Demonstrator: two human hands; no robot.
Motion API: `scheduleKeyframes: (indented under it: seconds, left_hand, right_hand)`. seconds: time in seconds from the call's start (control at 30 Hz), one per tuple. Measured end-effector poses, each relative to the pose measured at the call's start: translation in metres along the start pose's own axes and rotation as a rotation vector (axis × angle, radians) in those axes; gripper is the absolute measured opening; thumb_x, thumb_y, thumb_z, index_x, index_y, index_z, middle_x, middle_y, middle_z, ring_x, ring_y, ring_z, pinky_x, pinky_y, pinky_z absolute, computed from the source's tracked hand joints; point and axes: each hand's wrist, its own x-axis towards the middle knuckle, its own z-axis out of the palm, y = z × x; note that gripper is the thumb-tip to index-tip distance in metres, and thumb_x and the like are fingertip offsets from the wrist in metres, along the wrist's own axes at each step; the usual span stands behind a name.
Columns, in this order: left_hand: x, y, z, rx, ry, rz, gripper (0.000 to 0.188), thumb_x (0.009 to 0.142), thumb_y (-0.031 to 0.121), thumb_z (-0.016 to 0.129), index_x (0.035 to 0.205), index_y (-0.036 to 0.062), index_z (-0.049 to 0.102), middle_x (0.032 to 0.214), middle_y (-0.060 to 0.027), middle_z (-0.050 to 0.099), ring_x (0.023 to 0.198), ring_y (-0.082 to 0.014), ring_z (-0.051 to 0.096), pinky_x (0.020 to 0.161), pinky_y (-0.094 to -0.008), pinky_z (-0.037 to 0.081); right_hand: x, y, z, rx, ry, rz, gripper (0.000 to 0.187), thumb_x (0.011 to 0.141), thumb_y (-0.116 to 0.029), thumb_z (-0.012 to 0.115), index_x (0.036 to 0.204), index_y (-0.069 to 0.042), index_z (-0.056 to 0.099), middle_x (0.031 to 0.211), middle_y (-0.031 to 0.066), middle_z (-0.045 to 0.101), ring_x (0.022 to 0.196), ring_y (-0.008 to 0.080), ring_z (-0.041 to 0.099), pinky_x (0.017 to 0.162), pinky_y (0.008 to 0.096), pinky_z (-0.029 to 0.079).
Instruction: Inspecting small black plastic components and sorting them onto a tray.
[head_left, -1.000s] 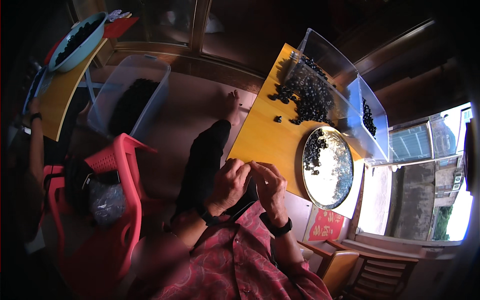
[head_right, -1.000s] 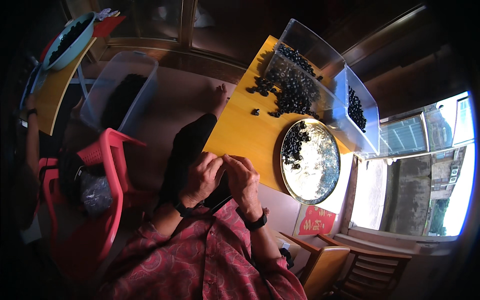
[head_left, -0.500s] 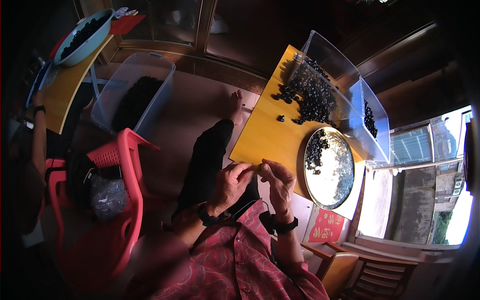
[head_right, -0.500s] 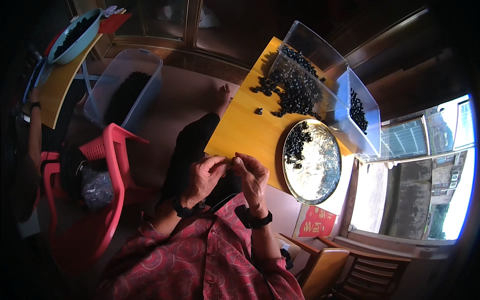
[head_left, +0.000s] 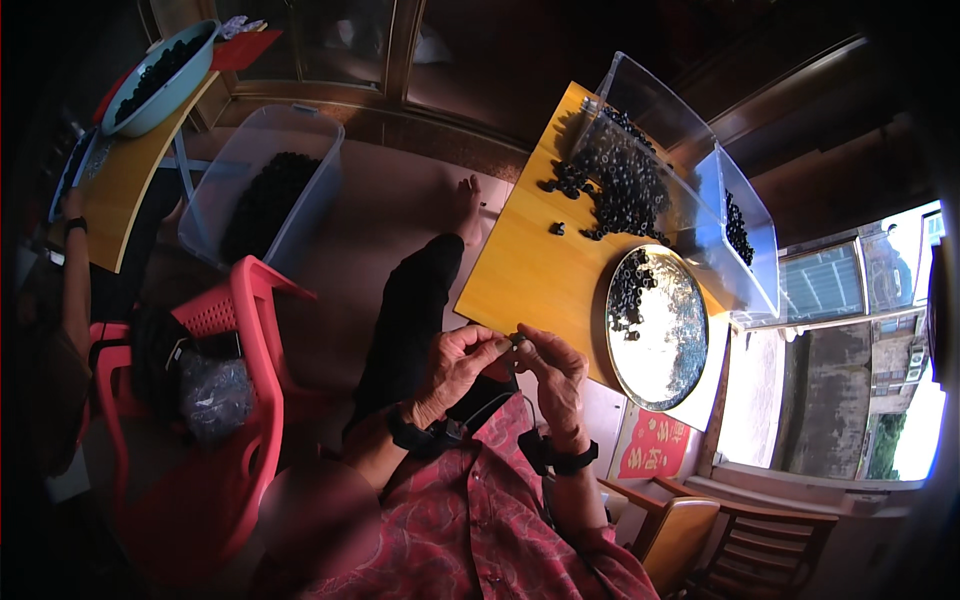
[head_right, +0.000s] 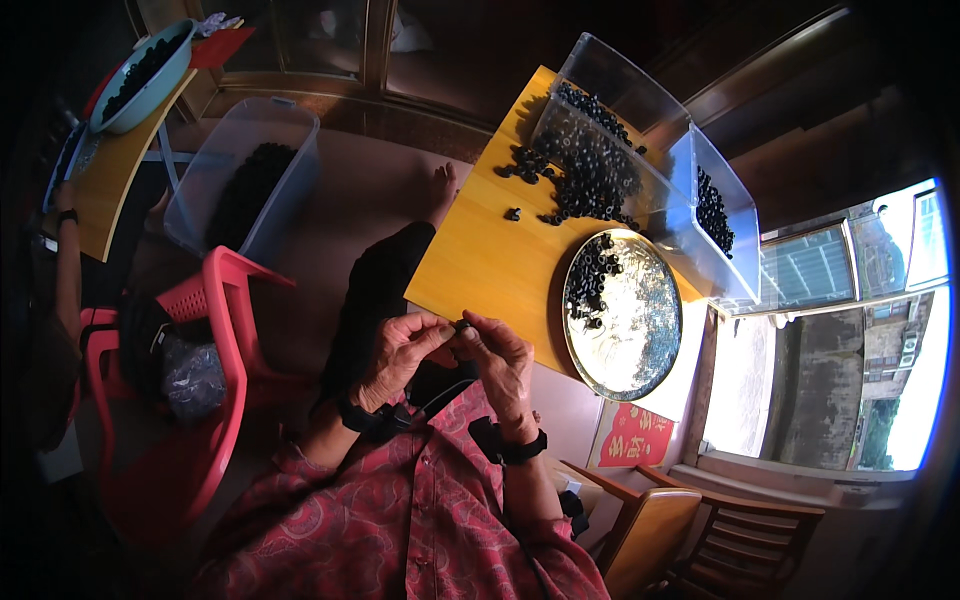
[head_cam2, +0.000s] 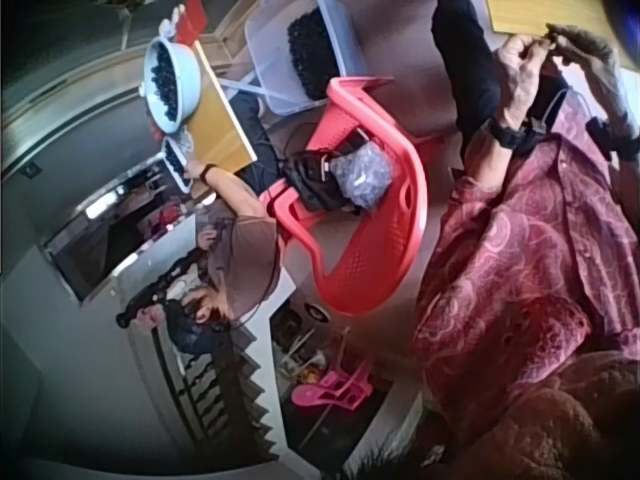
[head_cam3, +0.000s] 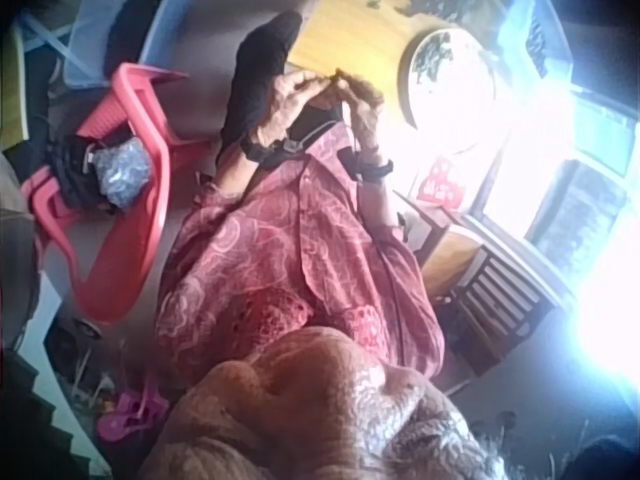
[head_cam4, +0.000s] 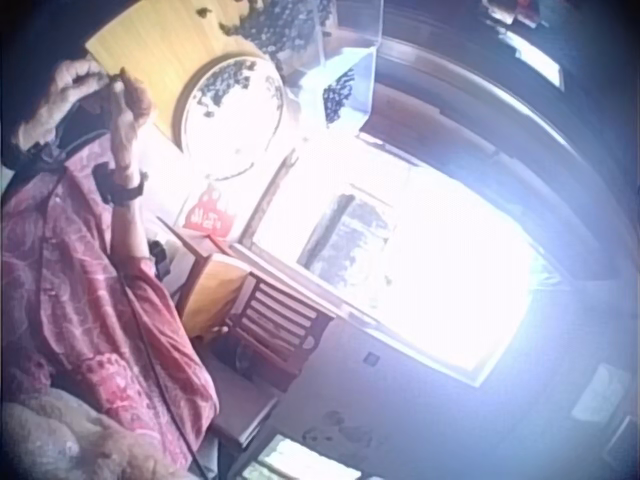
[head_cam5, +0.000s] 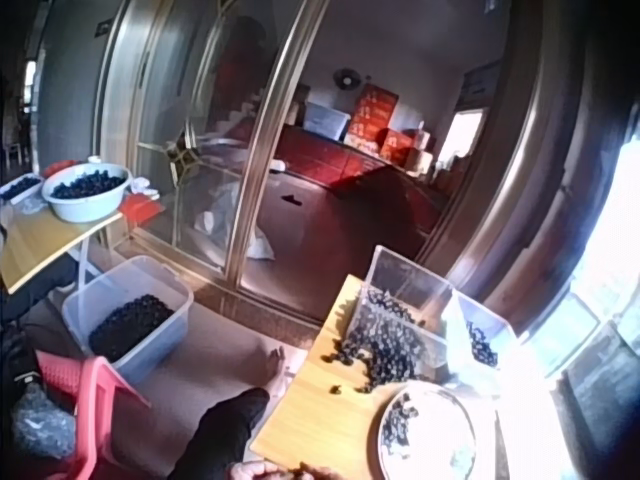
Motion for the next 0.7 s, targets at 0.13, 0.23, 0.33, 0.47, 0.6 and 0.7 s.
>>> scheduleKeyframes:
  seconds: [0.13, 0.23, 0.33, 0.47, 0.6, 0.7]
  left_hand:
    - [-0.002, 0.002, 0.000, -0.011, -0.030, -0.042, 0.023, 0.094, 0.023, 0.066, 0.099, 0.0000, 0.068, 0.082, -0.0032, 0.071, 0.066, -0.0075, 0.065, 0.064, -0.0218, 0.054]
    - [-0.003, 0.002, 0.002, -0.038, -0.041, -0.049, 0.023, 0.094, 0.024, 0.065, 0.097, 0.0009, 0.068, 0.080, -0.0020, 0.069, 0.064, -0.0061, 0.062, 0.062, -0.0219, 0.054]
    - [-0.003, 0.004, 0.004, -0.073, -0.054, -0.048, 0.023, 0.095, 0.024, 0.064, 0.097, 0.0017, 0.067, 0.079, -0.0013, 0.068, 0.062, -0.0050, 0.060, 0.060, -0.0216, 0.054]
    - [-0.005, 0.010, 0.010, -0.063, -0.073, -0.067, 0.027, 0.097, 0.028, 0.062, 0.102, 0.0015, 0.065, 0.082, -0.0021, 0.066, 0.066, -0.0056, 0.059, 0.062, -0.0207, 0.052]
    - [-0.007, -0.002, 0.011, 0.045, -0.036, 0.011, 0.023, 0.096, 0.025, 0.063, 0.102, 0.0021, 0.065, 0.080, -0.0014, 0.065, 0.062, -0.0048, 0.058, 0.058, -0.0194, 0.050]
    - [-0.003, -0.011, 0.009, 0.014, 0.013, 0.002, 0.024, 0.095, 0.026, 0.065, 0.097, 0.0018, 0.064, 0.077, -0.0010, 0.064, 0.061, -0.0053, 0.058, 0.057, -0.0202, 0.051]
  right_hand:
    - [-0.004, -0.008, -0.001, 0.093, -0.014, 0.066, 0.026, 0.092, -0.008, 0.066, 0.116, 0.003, 0.066, 0.093, 0.0083, 0.072, 0.081, 0.0120, 0.066, 0.076, 0.0240, 0.053]
    - [-0.005, -0.004, -0.002, 0.145, -0.002, 0.090, 0.027, 0.092, -0.009, 0.066, 0.116, 0.003, 0.066, 0.091, 0.0078, 0.072, 0.079, 0.0117, 0.066, 0.074, 0.0232, 0.052]
    - [-0.007, 0.000, -0.002, 0.252, -0.013, 0.063, 0.027, 0.092, -0.008, 0.066, 0.116, 0.003, 0.066, 0.092, 0.0078, 0.071, 0.077, 0.0111, 0.065, 0.070, 0.0222, 0.052]
    - [-0.009, 0.001, -0.002, 0.371, 0.002, 0.139, 0.026, 0.091, -0.009, 0.067, 0.115, 0.003, 0.066, 0.091, 0.0066, 0.070, 0.077, 0.0105, 0.065, 0.069, 0.0213, 0.051]
    - [-0.016, 0.002, 0.000, 0.395, 0.047, 0.165, 0.023, 0.091, -0.009, 0.067, 0.111, 0.003, 0.067, 0.088, 0.0050, 0.069, 0.077, 0.0097, 0.064, 0.067, 0.0211, 0.050]
    - [-0.014, 0.007, -0.003, 0.252, 0.076, 0.065, 0.021, 0.091, -0.008, 0.067, 0.109, 0.002, 0.068, 0.086, 0.0042, 0.070, 0.075, 0.0084, 0.062, 0.065, 0.0208, 0.048]
